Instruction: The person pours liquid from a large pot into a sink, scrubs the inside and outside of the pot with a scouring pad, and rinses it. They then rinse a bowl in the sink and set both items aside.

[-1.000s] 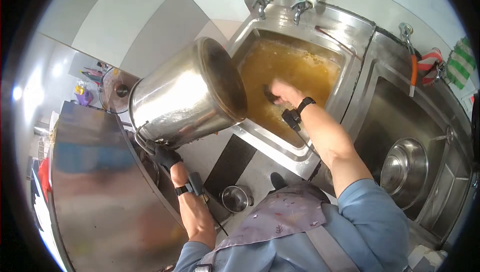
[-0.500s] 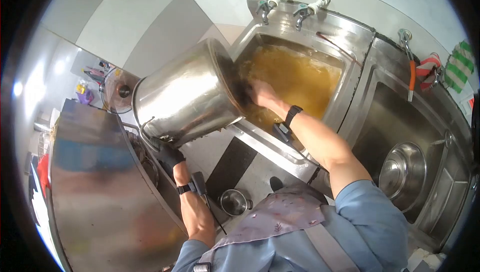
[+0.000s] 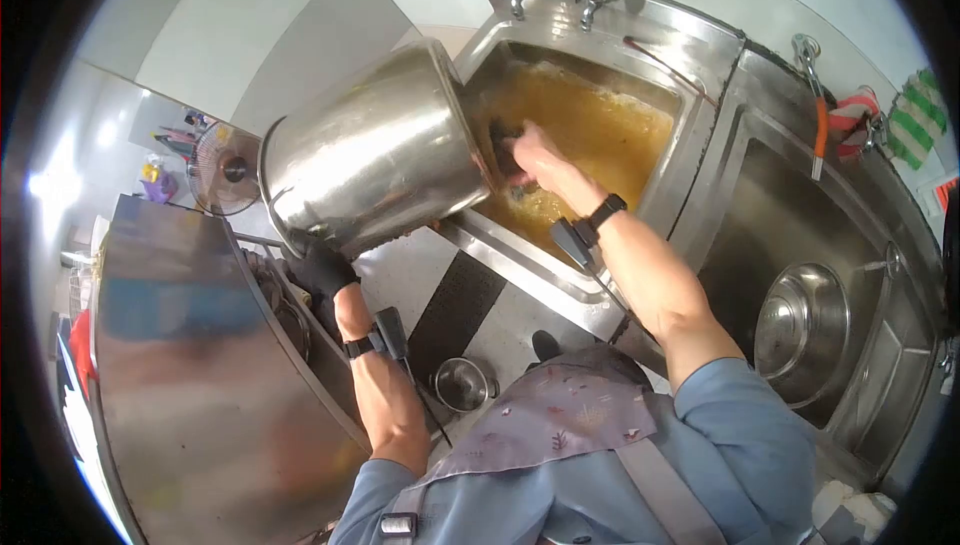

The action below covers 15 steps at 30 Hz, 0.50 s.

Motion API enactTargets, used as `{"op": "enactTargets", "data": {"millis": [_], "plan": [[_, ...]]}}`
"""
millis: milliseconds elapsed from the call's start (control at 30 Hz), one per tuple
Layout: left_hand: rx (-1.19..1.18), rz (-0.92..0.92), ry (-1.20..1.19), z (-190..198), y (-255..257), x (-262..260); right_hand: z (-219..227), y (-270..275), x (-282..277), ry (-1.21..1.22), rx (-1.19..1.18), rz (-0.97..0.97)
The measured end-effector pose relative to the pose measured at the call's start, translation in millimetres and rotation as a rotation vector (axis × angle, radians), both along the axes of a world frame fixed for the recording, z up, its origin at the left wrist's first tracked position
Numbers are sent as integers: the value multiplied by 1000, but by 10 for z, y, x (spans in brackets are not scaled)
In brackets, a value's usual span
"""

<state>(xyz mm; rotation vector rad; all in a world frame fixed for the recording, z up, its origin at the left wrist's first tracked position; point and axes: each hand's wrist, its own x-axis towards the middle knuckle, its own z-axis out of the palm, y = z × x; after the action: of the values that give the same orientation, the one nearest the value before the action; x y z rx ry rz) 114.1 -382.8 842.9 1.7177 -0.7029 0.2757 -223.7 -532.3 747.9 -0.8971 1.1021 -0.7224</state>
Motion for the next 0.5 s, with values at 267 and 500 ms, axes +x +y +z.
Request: {"op": "enactTargets", "data": {"millis": [267,500], "plan": [[127,92,-158,178,-22,-254,-317,233,138,-254,180,-40],[20,-67,-66,134,-41,-341,67,698,9,-212,243,-245]]}}
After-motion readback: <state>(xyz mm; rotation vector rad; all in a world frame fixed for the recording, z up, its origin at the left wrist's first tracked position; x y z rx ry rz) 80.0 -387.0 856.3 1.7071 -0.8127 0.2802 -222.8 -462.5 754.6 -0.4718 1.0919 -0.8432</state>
